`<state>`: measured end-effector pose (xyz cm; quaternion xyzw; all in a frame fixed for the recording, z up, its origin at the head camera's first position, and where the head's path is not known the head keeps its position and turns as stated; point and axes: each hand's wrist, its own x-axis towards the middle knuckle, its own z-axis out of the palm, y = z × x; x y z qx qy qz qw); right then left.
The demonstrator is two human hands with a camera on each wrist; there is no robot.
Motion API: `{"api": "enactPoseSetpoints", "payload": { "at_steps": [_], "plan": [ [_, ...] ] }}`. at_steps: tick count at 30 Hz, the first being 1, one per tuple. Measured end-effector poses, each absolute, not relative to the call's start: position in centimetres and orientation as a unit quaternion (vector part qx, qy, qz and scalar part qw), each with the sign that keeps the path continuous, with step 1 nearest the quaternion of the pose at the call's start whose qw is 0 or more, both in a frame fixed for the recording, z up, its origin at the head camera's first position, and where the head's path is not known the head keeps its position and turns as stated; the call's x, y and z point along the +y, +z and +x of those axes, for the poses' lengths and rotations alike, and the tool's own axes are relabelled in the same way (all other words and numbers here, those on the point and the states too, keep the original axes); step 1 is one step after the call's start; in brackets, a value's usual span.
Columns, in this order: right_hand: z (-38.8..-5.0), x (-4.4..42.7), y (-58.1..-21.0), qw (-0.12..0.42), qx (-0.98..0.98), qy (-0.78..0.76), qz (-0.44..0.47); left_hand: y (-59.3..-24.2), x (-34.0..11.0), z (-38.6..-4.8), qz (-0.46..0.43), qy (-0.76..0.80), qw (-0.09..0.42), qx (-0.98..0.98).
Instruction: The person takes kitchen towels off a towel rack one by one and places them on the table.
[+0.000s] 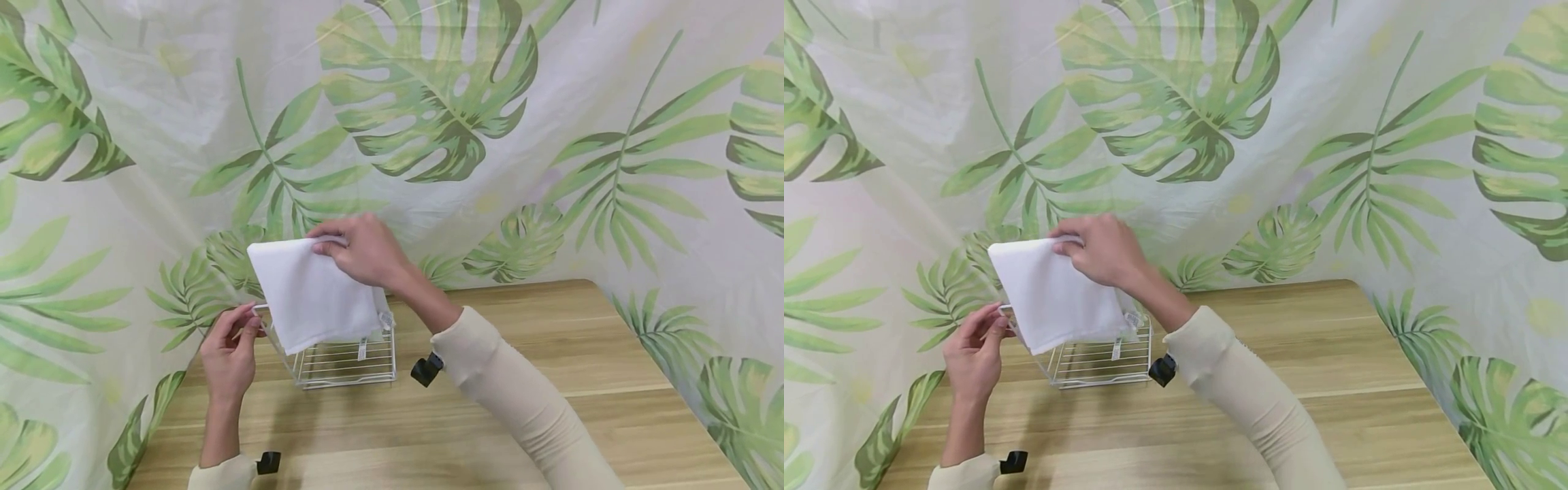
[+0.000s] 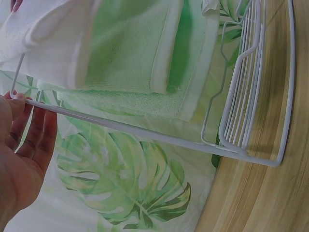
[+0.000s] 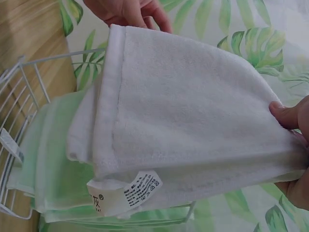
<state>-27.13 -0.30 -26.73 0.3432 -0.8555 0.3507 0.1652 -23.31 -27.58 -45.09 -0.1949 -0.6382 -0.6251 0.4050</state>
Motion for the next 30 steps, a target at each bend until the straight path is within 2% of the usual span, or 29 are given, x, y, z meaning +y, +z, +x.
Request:
{"api": "enactPoseSetpoints", "payload": {
  "at_steps": [15, 22, 30],
  "plan": [
    [-27.4, 1.5, -22.3, 0.182, -0.819, 0.432, 0.332, -45.0, -27.6, -23.3, -0.202, -0.629, 0.404, -0.632],
    [-27.3, 3.7, -21.0, 0.153, -0.807, 0.478, 0.31, -45.0, -27.5, -23.3, -0.203, -0.637, 0.402, -0.625],
    [-26.9, 6.4, -19.9, 0.152, -0.784, 0.513, 0.315, -45.2, -27.6, -23.3, -0.202, -0.635, 0.402, -0.628]
  ]
}}
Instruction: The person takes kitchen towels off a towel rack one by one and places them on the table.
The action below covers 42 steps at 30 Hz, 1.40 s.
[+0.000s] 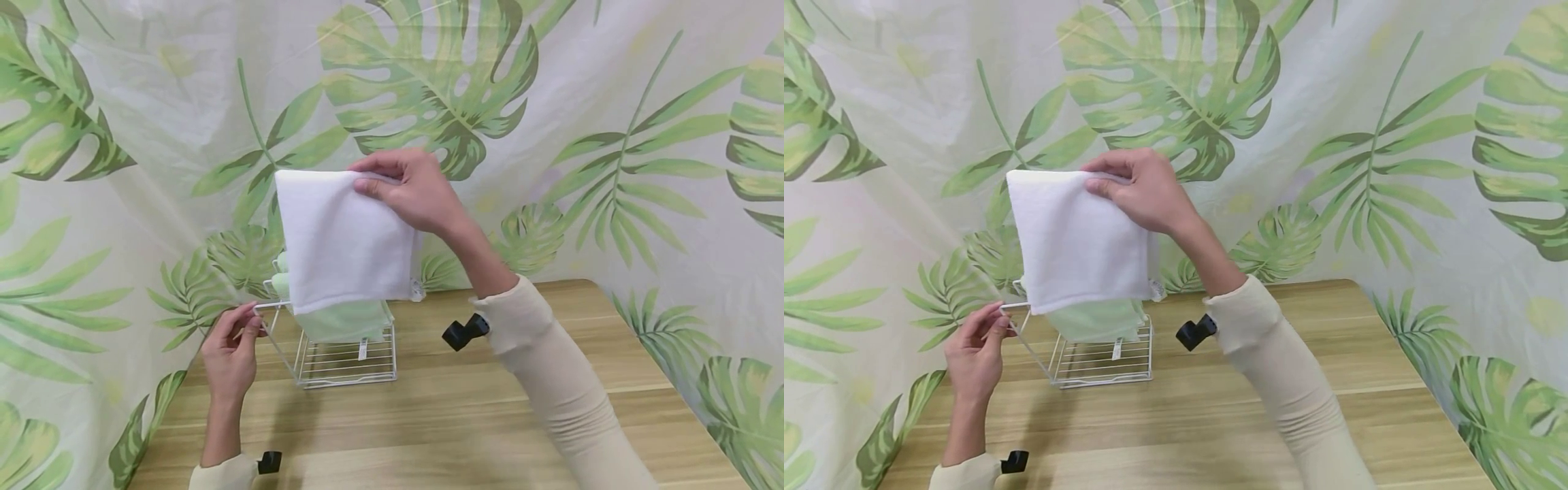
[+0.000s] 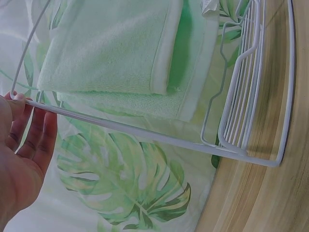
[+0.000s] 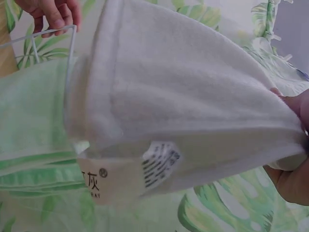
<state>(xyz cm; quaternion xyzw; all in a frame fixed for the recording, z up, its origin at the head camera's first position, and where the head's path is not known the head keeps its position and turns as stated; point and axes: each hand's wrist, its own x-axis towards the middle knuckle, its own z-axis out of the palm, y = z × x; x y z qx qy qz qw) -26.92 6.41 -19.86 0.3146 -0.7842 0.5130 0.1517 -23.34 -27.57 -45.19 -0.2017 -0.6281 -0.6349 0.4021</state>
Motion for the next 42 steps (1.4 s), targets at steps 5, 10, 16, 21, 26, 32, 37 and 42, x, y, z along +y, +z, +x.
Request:
{"api": "enactPoseSetpoints", "payload": {
  "at_steps": [5, 10, 16, 21, 26, 32, 37, 42],
  "plan": [
    [-26.7, 8.4, -19.6, 0.138, -0.784, 0.519, 0.311, -45.2, -27.6, -23.3, -0.2, -0.631, 0.403, -0.632],
    [-26.4, 10.9, -20.3, 0.113, -0.787, 0.525, 0.304, -45.2, -27.7, -23.2, -0.196, -0.625, 0.406, -0.637],
    [-26.0, 13.6, -21.7, 0.09, -0.784, 0.548, 0.278, -45.2, -27.6, -23.1, -0.194, -0.623, 0.407, -0.64],
    [-25.5, 15.4, -22.5, 0.091, -0.784, 0.551, 0.27, -45.2, -27.6, -23.0, -0.187, -0.617, 0.41, -0.645],
    [-24.4, 17.2, -23.1, 0.096, -0.78, 0.562, 0.258, -45.2, -27.6, -23.1, -0.182, -0.613, 0.411, -0.65],
    [-23.7, 19.0, -24.1, 0.088, -0.775, 0.57, 0.257, -45.1, -27.4, -23.1, -0.195, -0.619, 0.408, -0.642],
    [-23.4, 19.6, -25.7, 0.056, -0.788, 0.56, 0.247, -45.0, -27.3, -23.1, -0.197, -0.622, 0.408, -0.639],
    [-23.1, 19.6, -27.8, 0.032, -0.807, 0.544, 0.227, -44.9, -27.4, -23.0, -0.188, -0.611, 0.411, -0.65]
  ]
}}
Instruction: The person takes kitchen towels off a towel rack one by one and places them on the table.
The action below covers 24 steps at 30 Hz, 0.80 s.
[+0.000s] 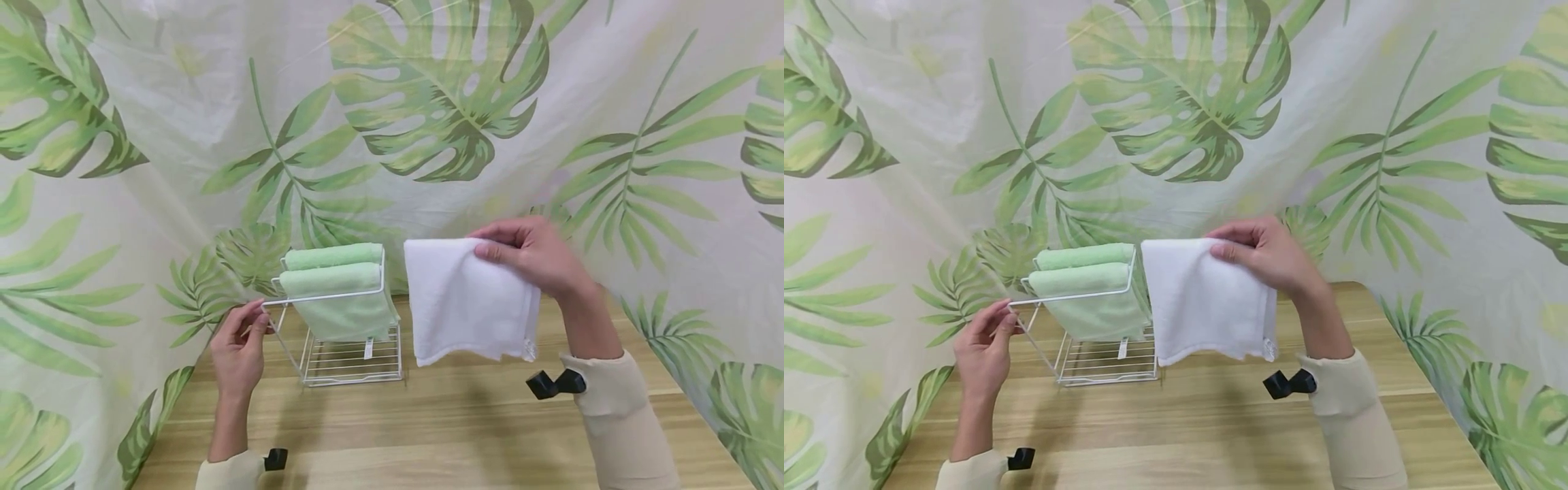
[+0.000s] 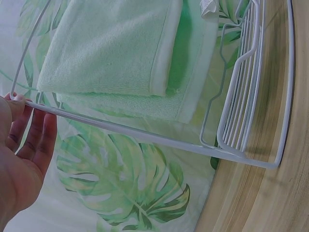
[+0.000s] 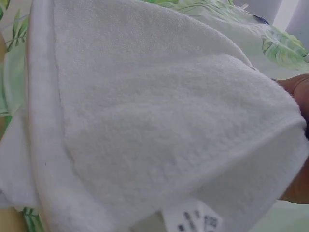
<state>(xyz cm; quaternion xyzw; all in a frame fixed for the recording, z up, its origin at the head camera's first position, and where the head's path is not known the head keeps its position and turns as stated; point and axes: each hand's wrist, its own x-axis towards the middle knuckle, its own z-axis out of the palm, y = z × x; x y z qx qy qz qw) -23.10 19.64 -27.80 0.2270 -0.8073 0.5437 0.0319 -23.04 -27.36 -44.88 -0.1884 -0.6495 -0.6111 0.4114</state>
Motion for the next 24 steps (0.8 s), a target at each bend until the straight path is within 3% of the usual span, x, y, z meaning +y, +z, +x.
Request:
{"api": "enactPoseSetpoints", "payload": {
  "at_steps": [24],
  "plan": [
    [-22.5, 18.1, -39.1, -0.12, -0.732, 0.625, 0.243, -45.1, -27.4, -23.1, -0.184, -0.598, 0.413, -0.662]
  ]
}}
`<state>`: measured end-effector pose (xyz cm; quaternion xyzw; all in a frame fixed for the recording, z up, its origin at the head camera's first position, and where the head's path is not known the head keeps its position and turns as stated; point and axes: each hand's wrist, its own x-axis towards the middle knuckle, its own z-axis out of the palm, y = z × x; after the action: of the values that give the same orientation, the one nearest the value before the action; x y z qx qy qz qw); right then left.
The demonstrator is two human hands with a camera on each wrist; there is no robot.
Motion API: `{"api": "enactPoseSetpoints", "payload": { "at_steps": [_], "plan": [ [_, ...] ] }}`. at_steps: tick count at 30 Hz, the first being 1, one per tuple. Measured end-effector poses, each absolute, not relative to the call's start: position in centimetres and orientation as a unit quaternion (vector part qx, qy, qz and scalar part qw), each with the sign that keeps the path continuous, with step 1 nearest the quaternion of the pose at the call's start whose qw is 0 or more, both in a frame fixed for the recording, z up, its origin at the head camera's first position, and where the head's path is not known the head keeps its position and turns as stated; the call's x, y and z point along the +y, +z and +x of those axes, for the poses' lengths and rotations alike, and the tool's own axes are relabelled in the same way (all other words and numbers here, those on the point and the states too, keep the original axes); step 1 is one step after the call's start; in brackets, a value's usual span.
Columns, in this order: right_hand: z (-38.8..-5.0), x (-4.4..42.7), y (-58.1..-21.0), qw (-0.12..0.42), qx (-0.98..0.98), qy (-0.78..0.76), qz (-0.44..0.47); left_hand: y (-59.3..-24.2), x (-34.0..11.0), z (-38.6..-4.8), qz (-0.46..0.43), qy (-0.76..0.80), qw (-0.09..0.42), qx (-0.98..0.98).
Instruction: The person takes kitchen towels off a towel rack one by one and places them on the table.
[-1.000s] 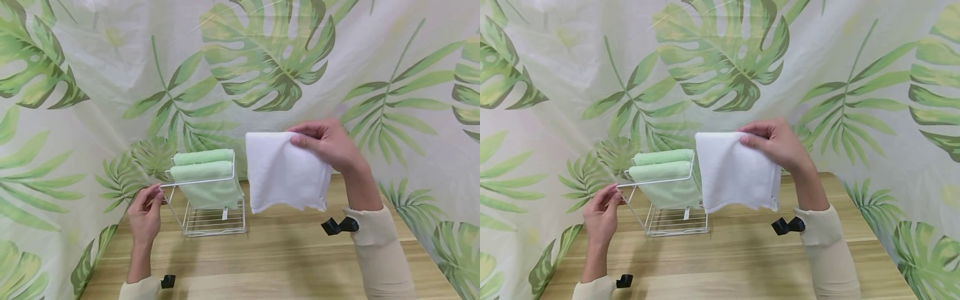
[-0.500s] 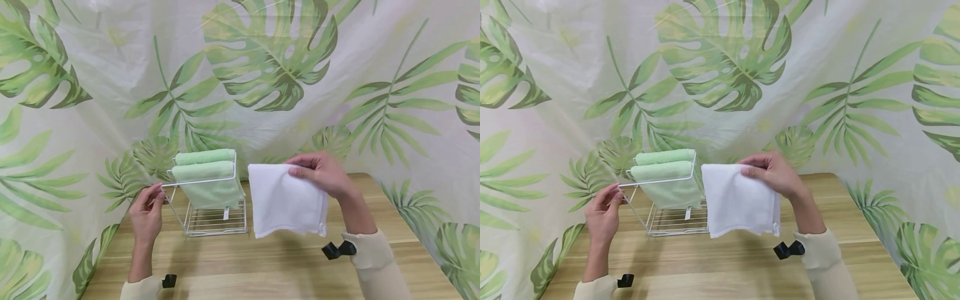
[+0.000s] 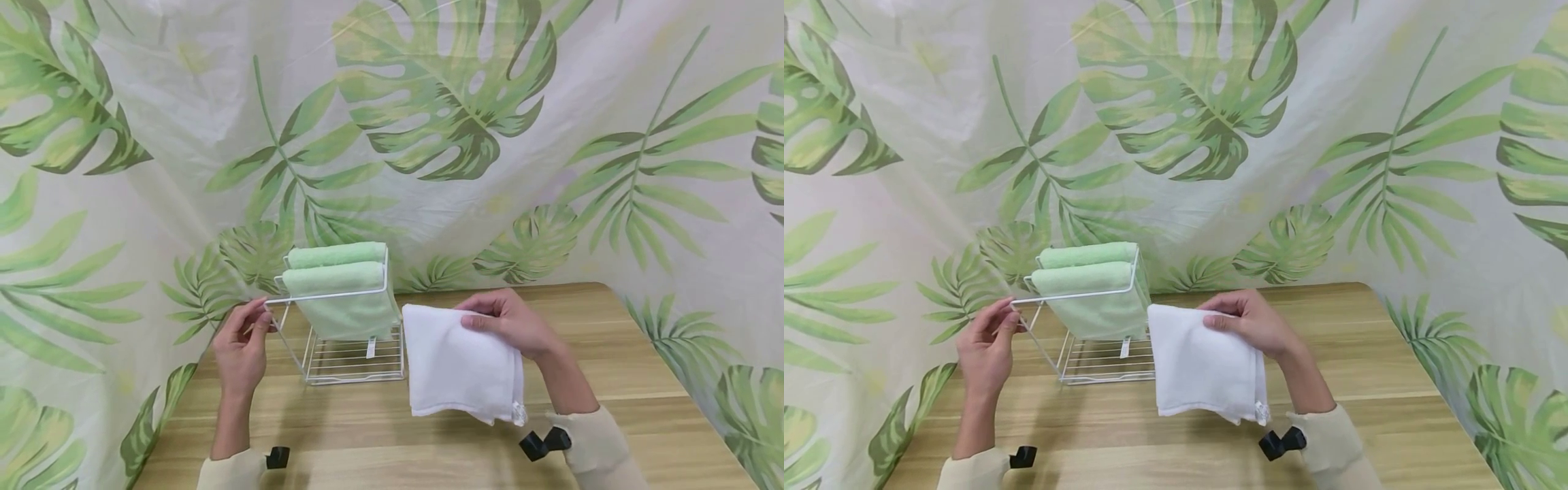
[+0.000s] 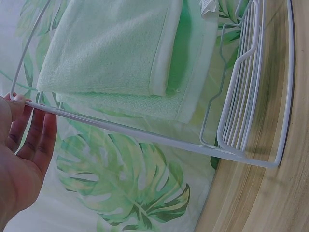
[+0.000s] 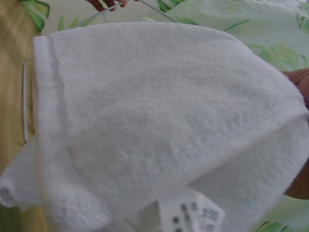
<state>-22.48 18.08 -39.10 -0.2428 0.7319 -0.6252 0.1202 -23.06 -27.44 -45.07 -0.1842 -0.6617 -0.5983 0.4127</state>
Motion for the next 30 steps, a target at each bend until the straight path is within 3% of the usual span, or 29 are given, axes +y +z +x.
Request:
{"api": "enactPoseSetpoints", "payload": {
  "at_steps": [23, 30],
  "plan": [
    [-22.7, 17.3, -46.8, 0.245, 0.661, -0.661, -0.259, -44.9, -27.4, -22.9, -0.159, -0.572, 0.412, -0.691],
    [-24.7, 17.5, -49.0, 0.221, 0.722, -0.611, -0.237, -45.0, -27.5, -22.8, -0.152, -0.572, 0.406, -0.697]
  ]
}}
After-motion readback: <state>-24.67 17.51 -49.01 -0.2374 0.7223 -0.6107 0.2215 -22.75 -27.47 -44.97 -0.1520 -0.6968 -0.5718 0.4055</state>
